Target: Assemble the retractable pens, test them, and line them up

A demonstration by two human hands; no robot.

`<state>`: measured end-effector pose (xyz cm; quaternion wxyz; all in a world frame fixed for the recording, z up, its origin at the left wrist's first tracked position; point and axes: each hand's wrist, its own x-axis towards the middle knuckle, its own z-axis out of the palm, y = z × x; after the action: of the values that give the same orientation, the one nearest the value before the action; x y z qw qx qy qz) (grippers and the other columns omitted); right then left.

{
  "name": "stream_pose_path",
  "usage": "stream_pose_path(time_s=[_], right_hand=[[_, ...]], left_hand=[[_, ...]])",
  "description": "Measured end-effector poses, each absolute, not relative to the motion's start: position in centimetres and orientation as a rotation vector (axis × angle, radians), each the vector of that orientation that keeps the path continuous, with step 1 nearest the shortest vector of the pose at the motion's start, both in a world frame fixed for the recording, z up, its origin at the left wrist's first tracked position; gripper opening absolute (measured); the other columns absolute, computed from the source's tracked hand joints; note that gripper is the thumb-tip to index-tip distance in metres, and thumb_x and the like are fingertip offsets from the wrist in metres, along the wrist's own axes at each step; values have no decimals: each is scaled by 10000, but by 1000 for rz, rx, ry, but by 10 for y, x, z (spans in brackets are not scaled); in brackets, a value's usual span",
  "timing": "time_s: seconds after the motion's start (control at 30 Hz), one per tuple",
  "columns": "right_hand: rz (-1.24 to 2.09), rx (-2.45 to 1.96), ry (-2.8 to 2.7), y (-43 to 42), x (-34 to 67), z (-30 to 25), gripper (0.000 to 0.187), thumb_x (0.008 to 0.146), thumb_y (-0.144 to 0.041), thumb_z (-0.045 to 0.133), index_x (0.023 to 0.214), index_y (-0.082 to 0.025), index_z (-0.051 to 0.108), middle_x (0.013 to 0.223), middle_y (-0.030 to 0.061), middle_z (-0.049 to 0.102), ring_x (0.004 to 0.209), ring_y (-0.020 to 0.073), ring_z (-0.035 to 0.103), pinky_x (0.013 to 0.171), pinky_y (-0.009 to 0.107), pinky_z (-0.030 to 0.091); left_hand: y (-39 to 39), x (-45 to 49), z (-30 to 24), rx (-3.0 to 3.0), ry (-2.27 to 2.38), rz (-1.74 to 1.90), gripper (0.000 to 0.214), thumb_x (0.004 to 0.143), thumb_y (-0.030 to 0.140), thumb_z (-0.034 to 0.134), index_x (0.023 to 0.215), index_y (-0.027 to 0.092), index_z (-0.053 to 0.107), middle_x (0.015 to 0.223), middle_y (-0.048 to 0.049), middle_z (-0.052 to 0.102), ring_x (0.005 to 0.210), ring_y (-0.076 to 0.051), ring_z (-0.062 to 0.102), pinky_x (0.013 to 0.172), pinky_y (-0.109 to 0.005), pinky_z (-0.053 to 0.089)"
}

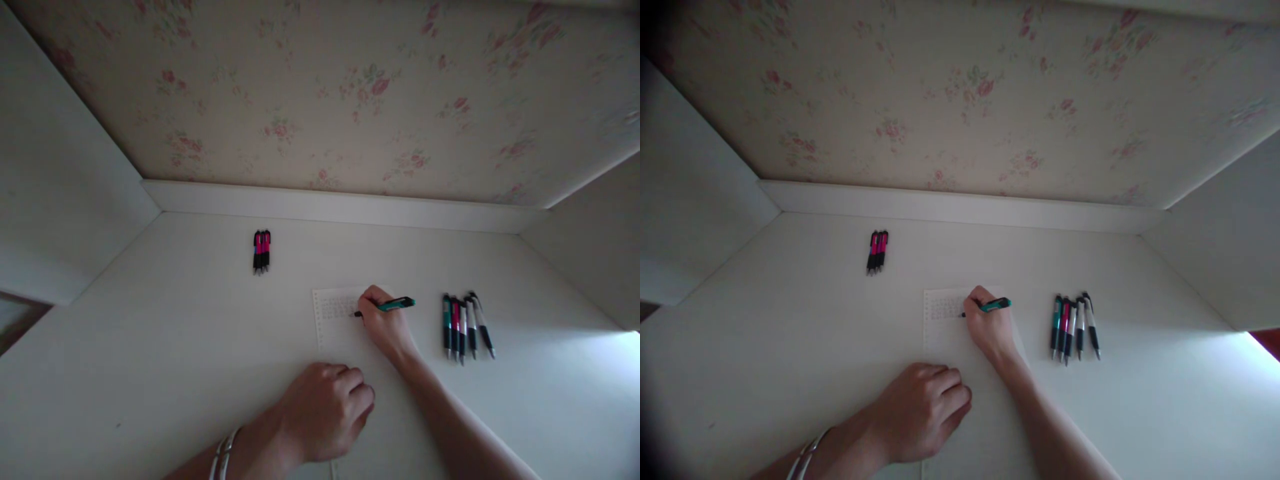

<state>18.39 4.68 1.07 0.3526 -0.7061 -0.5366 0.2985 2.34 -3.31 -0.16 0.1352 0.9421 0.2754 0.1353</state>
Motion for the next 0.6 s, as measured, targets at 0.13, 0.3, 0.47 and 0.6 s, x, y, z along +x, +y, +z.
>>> stream_pose_path(time_s=[0.13,0.3,0.47,0.6], right_hand=[[766,-1824,-1386,46,184,11,178,760,-263,473,587,-228,494,524,-47,449,547,155,443,498,258,293],[765,-1795,-1382,45,185,9,184,752,-246,475,569,-231,472,521,-49,437,549,156,437,505,263,291],[758,-1766,-1336,45,185,6,181,754,-235,493,574,-233,477,506,-53,427,527,152,416,497,265,290],[756,-1719,-1277,45,187,4,141,782,-239,495,643,-230,513,531,-51,470,523,146,446,485,249,315]], left_hand=[[-33,24,-1,2726,816,387,150,971,260,496,837,222,551,793,30,628,684,-153,602,605,-300,439],[-33,24,0,2725,829,374,154,974,269,487,844,223,556,805,26,632,693,-157,610,606,-303,446],[-31,24,3,2725,818,373,138,960,254,513,835,219,560,801,27,629,694,-154,614,610,-296,461],[-30,24,6,2727,813,386,127,950,245,534,832,213,570,798,20,635,698,-157,626,607,-288,468]])
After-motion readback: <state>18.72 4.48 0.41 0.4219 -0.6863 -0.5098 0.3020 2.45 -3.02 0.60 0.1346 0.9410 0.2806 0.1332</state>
